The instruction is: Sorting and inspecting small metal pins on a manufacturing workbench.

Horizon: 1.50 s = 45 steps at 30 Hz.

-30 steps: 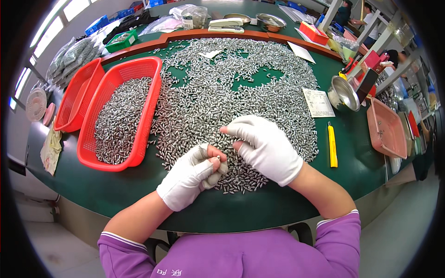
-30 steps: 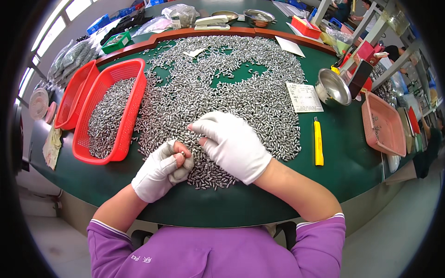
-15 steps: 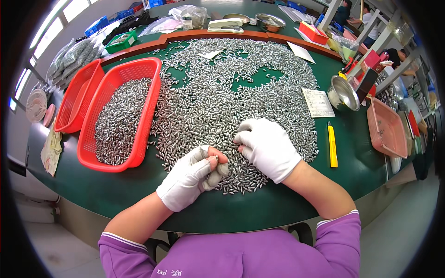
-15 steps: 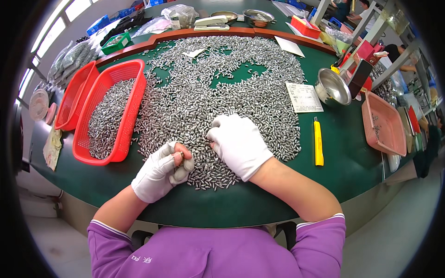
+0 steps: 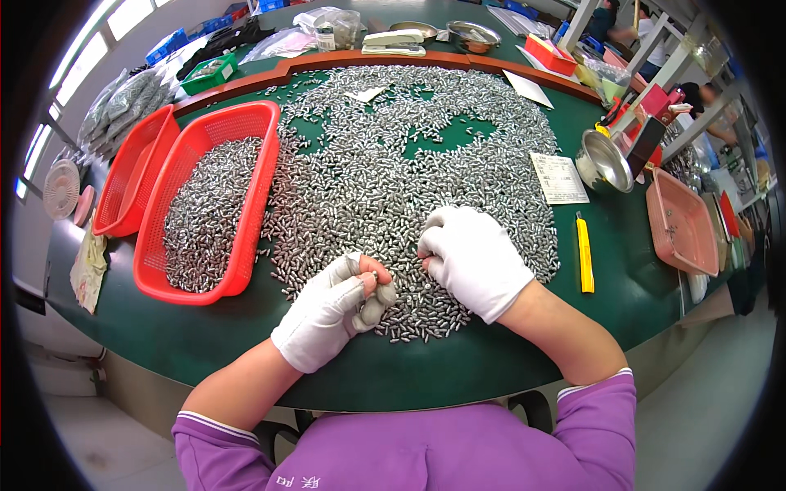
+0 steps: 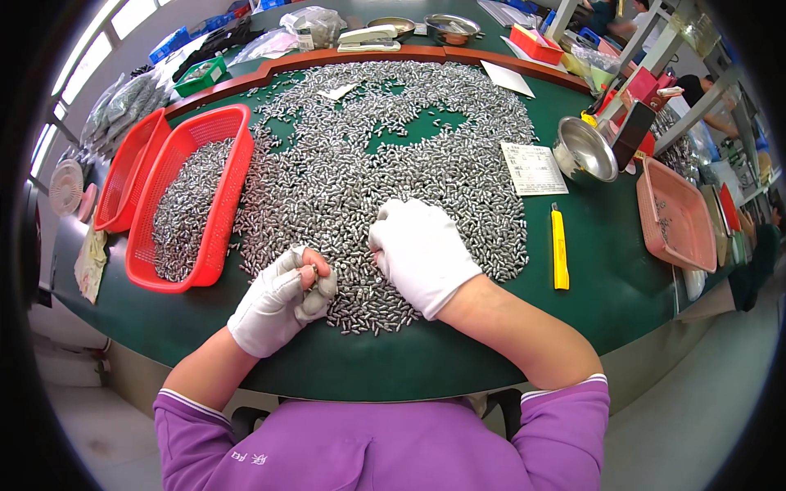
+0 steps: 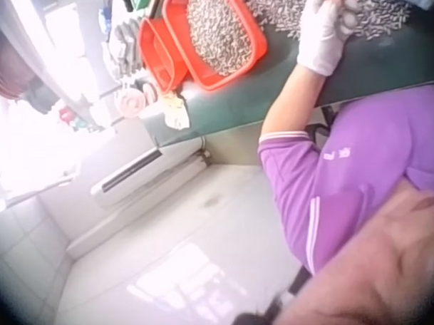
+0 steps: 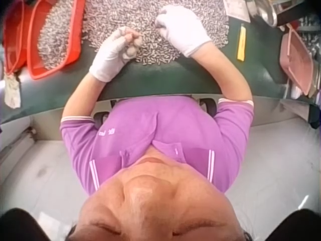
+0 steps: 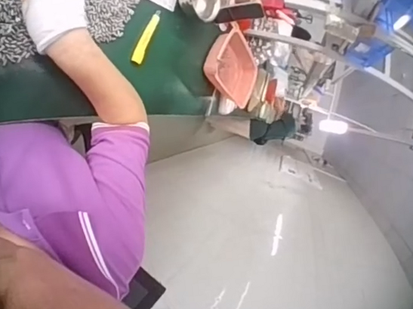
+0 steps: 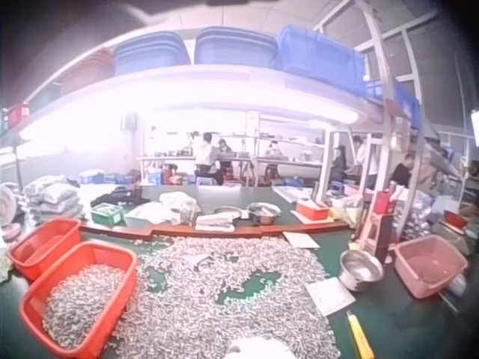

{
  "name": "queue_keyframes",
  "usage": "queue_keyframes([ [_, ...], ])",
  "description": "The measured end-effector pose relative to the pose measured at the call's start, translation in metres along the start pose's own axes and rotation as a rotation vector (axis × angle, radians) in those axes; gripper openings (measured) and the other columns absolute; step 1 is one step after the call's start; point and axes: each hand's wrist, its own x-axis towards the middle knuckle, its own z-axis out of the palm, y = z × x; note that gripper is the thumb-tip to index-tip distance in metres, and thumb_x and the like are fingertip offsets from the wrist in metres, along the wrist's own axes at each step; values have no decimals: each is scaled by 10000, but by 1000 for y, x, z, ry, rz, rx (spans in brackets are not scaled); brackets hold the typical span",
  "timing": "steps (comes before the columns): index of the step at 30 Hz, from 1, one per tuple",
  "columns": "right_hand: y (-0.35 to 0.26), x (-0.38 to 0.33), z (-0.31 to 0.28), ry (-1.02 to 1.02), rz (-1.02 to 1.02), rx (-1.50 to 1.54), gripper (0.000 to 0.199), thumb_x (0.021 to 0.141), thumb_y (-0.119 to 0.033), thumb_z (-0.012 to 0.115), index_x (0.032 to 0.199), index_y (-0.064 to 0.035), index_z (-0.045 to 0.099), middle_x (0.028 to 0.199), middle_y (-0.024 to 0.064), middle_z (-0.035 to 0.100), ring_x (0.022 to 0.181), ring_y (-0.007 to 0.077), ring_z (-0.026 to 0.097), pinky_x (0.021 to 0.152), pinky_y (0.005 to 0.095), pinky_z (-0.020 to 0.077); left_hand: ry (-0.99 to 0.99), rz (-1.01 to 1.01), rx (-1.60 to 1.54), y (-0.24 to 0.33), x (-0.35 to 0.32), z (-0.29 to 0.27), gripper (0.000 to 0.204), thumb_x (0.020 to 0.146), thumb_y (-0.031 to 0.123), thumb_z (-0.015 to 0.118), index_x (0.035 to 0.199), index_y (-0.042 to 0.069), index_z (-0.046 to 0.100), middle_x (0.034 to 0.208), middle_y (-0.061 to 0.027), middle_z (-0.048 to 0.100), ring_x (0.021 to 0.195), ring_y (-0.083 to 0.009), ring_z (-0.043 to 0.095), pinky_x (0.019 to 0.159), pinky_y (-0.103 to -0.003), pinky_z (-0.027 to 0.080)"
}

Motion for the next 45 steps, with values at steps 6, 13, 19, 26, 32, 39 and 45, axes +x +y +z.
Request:
queue_keyframes([
  [6,2,-1,5,33,18,-6,64,774,-143,687,788,-94,649,893,71,622,868,277,618,773,403,505,-25,-15,2,1,0,1,180,934,215,655,1030,96,560,873,-25,552,669,-75,435,600,-201,361],
  [13,-9,-3,-17,-83,-8,36,88,763,-168,702,797,-95,669,892,67,616,852,280,617,761,404,503,-6,-27,-30,2,0,-3,165,939,214,642,1023,101,556,892,-26,560,675,-72,441,609,-199,377],
  [19,-12,-3,-4,-57,17,11,77,783,-166,695,796,-96,666,892,69,614,865,281,612,754,405,501,-76,-53,-47,0,1,-7,199,945,211,636,1082,93,552,947,-24,601,721,-62,497,664,-190,414],
  [26,-27,0,-5,49,77,836,109,817,-91,719,904,-52,665,920,97,612,891,248,616,808,338,501,-110,-85,-31,-1,-1,-1,308,934,214,658,1170,79,515,1009,-15,603,758,-52,497,687,-191,417],
  [32,-31,0,-8,34,98,856,143,826,-111,717,950,-58,670,970,99,622,913,257,623,821,340,502,-76,-48,-23,-1,0,-4,207,936,171,657,1088,90,542,932,-15,611,699,-53,488,631,-191,410],
  [39,2,3,3,39,-33,143,168,747,-181,749,890,-107,700,954,61,636,914,279,618,804,397,506,-5,-17,5,-1,0,-1,191,931,228,676,1013,83,582,842,-27,568,649,-84,432,593,-212,356],
  [45,-3,5,8,37,-49,60,109,753,-170,721,818,-99,670,935,53,630,895,268,619,786,398,503,-60,-10,23,-2,0,-5,204,955,288,646,1040,114,582,903,17,622,697,-35,514,631,-168,409],
])
